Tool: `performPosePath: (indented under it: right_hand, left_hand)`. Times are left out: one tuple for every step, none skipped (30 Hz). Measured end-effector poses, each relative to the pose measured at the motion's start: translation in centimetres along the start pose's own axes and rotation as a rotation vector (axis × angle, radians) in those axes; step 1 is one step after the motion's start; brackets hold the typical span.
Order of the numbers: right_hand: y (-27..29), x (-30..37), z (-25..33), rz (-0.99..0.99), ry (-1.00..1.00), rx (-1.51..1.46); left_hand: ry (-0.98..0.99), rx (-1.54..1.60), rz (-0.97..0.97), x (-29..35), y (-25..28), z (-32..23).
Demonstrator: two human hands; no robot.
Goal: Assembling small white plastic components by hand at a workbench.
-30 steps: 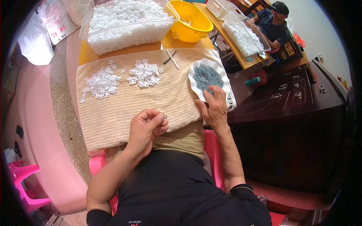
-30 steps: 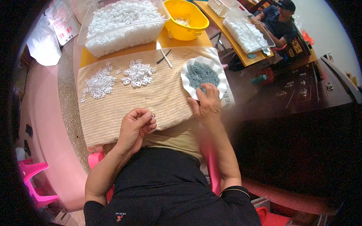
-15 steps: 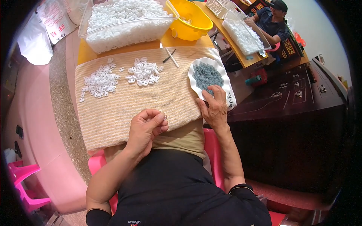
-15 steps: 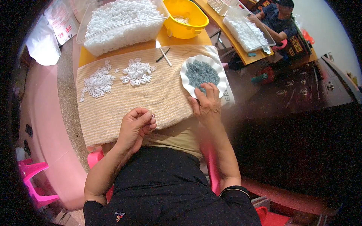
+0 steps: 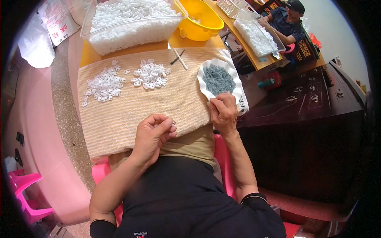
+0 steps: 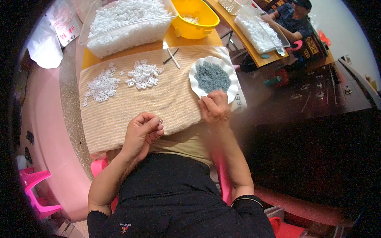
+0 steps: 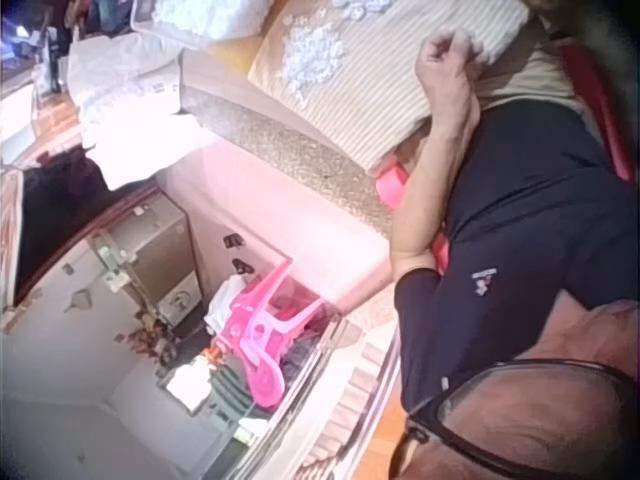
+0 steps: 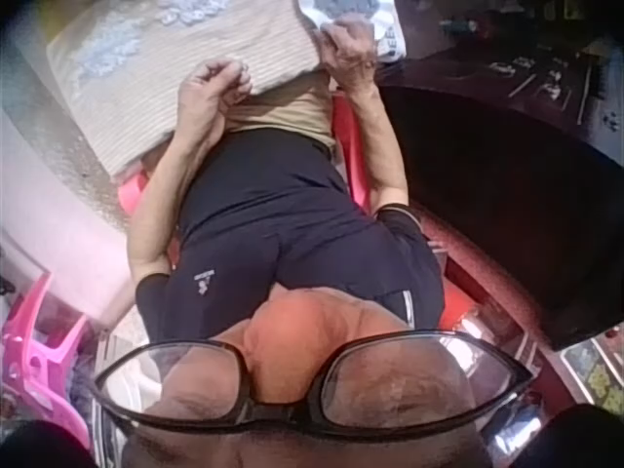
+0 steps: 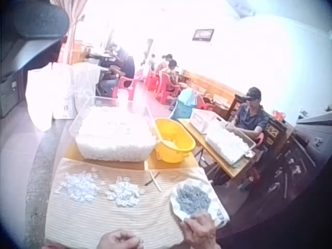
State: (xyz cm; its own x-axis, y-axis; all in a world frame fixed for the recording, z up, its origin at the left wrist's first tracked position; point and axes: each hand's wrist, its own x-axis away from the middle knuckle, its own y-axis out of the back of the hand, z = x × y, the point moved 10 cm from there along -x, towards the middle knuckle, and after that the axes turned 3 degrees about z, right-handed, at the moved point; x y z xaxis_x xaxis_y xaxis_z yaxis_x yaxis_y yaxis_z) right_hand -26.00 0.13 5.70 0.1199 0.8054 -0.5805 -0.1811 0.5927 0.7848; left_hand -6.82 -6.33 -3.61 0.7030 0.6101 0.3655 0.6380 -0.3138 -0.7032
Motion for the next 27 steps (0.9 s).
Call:
performPosePath:
  right_hand:
    - [-0.1, 0.0, 0.0, 0.001, 0.001, -0.001]
    - [-0.1, -0.1, 0.2, -0.005, 0.020, 0.010]
    - [0.0, -0.1, 0.4, -0.010, 0.040, 0.021]
    - [0.0, -0.1, 0.5, -0.010, 0.041, 0.021]
    - [0.0, -0.1, 0.5, -0.011, 0.042, 0.015]
    - [0.1, -0.1, 0.6, -0.013, 0.044, 0.010]
    - [0.1, -0.1, 0.6, -0.012, 0.045, 0.009]
    - [0.3, -0.1, 0.5, -0.027, 0.040, -0.012]
    - [0.5, -0.1, 0.5, -0.042, 0.035, -0.033]
    - [0.6, -0.3, 0.7, -0.039, 0.035, -0.035]
    - [1.0, -0.5, 0.9, -0.054, 0.025, -0.047]
    - [1.2, -0.6, 0.9, -0.069, 0.014, -0.059]
    - [1.1, -0.6, 0.8, -0.067, 0.012, -0.059]
    - [1.1, -0.6, 0.6, -0.075, 0.015, -0.042]
    - [1.1, -0.6, 0.4, -0.082, 0.019, -0.024]
    - [1.1, -0.6, 0.1, -0.081, 0.018, -0.025]
    - [1.0, -0.6, -0.3, -0.072, 0.014, -0.008]
    - [0.9, -0.6, -0.6, -0.063, 0.010, 0.009]
    - [1.0, -0.6, -0.6, -0.061, 0.009, 0.008]
    - [1.1, -0.7, -0.8, -0.066, -0.004, 0.000]
    - [1.2, -0.7, -1.0, -0.071, -0.018, -0.008]
    - [1.1, -0.7, -1.1, -0.070, -0.019, -0.008]
    - [1.1, -0.6, -1.3, -0.070, -0.030, -0.018]
    - [1.1, -0.6, -1.5, -0.071, -0.041, -0.028]
    - [1.1, -0.6, -1.5, -0.071, -0.042, -0.028]
    - [1.1, -0.5, -1.6, -0.068, -0.058, -0.030]
    - [1.1, -0.5, -1.7, -0.065, -0.074, -0.031]
  left_hand:
    - [0.000, 0.001, -0.003, 0.0, 0.1, 0.0]
    - [0.000, 0.001, -0.004, 0.1, 0.1, 0.0]
    - [-0.001, 0.002, -0.004, 0.1, 0.1, 0.0]
    - [-0.001, 0.004, -0.003, 0.0, 0.1, 0.0]
    - [-0.001, 0.005, -0.003, 0.0, 0.1, 0.0]
    - [-0.001, 0.002, -0.006, 0.1, 0.2, 0.0]
    - [0.000, 0.000, -0.008, 0.1, 0.2, 0.0]
    - [0.000, 0.001, -0.010, 0.1, 0.2, 0.0]
    - [-0.001, 0.005, -0.011, 0.1, 0.2, 0.0]
    - [0.000, 0.009, -0.013, 0.1, 0.2, 0.1]
    - [0.001, 0.010, -0.016, 0.1, 0.2, 0.1]
    - [0.000, 0.013, -0.009, 0.1, 0.2, 0.0]
    - [0.000, 0.015, -0.001, 0.1, 0.1, 0.0]
    - [0.002, 0.015, -0.002, 0.0, 0.1, 0.1]
    - [-0.005, 0.023, 0.006, 0.0, 0.1, 0.1]
    - [-0.013, 0.030, 0.012, 0.0, 0.0, 0.0]
    - [-0.012, 0.030, 0.010, 0.0, 0.0, 0.0]
    - [-0.008, 0.024, 0.006, 0.0, 0.0, 0.0]
    - [-0.003, 0.019, 0.003, 0.0, 0.0, 0.0]
    - [-0.002, 0.020, 0.001, 0.0, 0.1, 0.0]
    - [-0.003, 0.020, 0.002, 0.0, 0.1, 0.0]
    - [-0.003, 0.020, 0.005, 0.0, 0.1, 0.0]
    - [-0.002, 0.020, 0.004, 0.0, 0.0, 0.0]
    - [-0.003, 0.020, 0.004, 0.0, 0.0, 0.0]
    - [-0.004, 0.019, 0.003, 0.0, 0.0, 0.0]
    - [-0.003, 0.020, 0.003, 0.0, 0.1, 0.0]
    - [-0.004, 0.021, 0.006, 0.0, 0.1, 0.0]
